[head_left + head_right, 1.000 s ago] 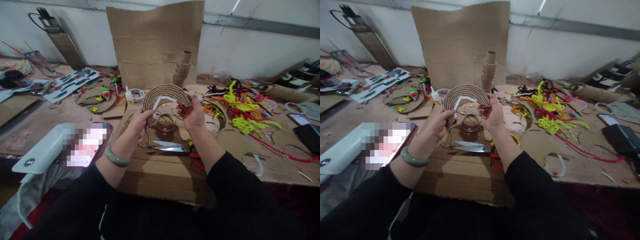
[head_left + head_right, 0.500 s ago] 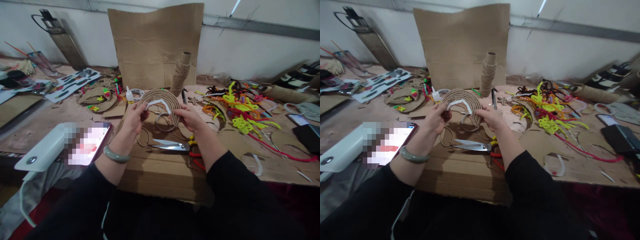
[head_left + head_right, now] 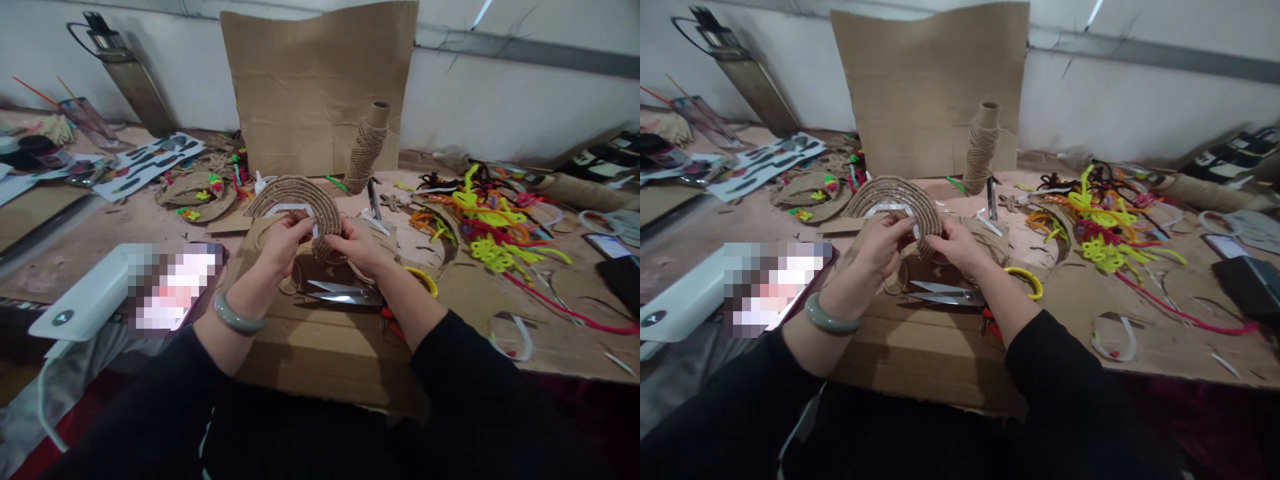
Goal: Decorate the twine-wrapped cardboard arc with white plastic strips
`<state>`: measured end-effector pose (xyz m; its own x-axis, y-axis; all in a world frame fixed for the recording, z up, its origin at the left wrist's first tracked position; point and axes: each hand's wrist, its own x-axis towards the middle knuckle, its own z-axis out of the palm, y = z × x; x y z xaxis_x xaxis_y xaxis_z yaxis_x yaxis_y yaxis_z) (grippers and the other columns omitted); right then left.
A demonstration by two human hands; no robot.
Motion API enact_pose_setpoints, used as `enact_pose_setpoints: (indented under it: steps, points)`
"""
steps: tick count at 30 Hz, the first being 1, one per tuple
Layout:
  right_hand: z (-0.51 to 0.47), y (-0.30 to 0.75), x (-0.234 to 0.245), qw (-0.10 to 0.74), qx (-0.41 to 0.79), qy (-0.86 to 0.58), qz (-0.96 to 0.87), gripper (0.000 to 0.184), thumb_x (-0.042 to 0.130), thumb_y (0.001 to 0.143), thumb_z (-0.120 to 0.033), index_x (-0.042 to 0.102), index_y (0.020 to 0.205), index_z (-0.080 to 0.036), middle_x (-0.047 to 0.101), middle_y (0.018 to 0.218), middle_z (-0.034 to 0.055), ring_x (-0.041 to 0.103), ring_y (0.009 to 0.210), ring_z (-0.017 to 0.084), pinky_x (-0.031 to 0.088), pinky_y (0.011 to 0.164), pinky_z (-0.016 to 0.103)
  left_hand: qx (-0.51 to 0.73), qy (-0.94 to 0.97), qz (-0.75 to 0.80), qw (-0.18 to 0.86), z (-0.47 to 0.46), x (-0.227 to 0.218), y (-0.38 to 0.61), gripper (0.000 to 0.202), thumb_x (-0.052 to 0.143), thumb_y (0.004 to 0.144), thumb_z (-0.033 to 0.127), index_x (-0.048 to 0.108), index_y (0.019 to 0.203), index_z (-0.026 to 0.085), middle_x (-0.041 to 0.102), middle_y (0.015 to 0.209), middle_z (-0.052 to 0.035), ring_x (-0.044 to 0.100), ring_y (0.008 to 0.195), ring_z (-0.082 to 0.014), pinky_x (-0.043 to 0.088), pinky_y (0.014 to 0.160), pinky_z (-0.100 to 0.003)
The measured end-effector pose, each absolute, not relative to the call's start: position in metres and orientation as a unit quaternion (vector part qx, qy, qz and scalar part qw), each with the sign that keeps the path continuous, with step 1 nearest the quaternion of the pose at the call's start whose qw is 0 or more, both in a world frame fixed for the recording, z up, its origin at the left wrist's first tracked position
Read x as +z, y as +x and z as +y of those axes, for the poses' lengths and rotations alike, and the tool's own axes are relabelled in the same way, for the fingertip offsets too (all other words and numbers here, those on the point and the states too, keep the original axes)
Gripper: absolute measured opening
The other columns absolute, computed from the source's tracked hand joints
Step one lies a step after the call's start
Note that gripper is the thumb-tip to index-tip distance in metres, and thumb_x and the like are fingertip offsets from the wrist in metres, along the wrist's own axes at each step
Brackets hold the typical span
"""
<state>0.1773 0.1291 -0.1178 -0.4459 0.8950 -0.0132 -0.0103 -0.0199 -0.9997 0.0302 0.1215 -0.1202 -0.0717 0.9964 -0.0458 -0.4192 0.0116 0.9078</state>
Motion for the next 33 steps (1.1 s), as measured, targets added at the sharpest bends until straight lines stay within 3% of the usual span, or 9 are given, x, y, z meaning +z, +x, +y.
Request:
enact_pose_setpoints:
  steps: [7,13,20,26,33]
  points:
    - [0.129,0.18,-0.111,0.351,0.615,-0.388,-0.59,0.029,0.067,0.068,-0.039,0.054,0.082,-0.018,0.056,0.068,-0.0026,0.051,0.057,0.009,0.044,0.051,0.023,0.591,0.359,0.408,0.596,0.118,-0.119,0.034,0.019,0.075,0.059,0.027,0.065,0.07,0.016,0.065,0.07,0.0007,0.055,0.063,-0.0094,0.044,0.065,-0.023]
    - [0.13,0.181,-0.113,0.434,0.566,-0.401,-0.575,0.029,0.067,0.071,-0.043,0.054,0.079,-0.019,0.055,0.064,-0.0035,0.048,0.052,0.008,0.04,0.046,0.021,0.562,0.417,0.424,0.575,0.115,-0.121,0.036,0.016,0.074,0.065,0.027,0.065,0.067,0.015,0.059,0.062,0.0021,0.05,0.059,-0.0076,0.041,0.061,-0.022]
    - [0.134,0.185,-0.117,0.459,0.567,-0.399,-0.556,0.028,0.069,0.07,-0.042,0.056,0.083,-0.021,0.059,0.072,-0.003,0.055,0.06,0.01,0.048,0.054,0.025,0.52,0.46,0.417,0.587,0.112,-0.118,0.034,0.011,0.07,0.072,0.024,0.066,0.068,0.015,0.056,0.062,0.0017,0.048,0.058,-0.0077,0.039,0.061,-0.024]
    - [0.132,0.187,-0.11,0.451,0.643,-0.37,-0.496,0.03,0.075,0.064,-0.038,0.06,0.083,-0.021,0.06,0.068,-0.0035,0.056,0.055,0.011,0.05,0.051,0.025,0.509,0.48,0.391,0.598,0.112,-0.116,0.033,0.011,0.07,0.072,0.025,0.065,0.067,0.016,0.059,0.063,0.001,0.051,0.059,-0.0091,0.04,0.062,-0.025]
    - [0.133,0.188,-0.111,0.433,0.635,-0.377,-0.517,0.032,0.074,0.065,-0.039,0.06,0.087,-0.021,0.062,0.072,-0.0024,0.059,0.06,0.012,0.052,0.056,0.028,0.499,0.502,0.392,0.587,0.113,-0.116,0.03,0.009,0.067,0.073,0.022,0.065,0.067,0.015,0.059,0.064,0.0017,0.051,0.061,-0.0082,0.04,0.063,-0.023]
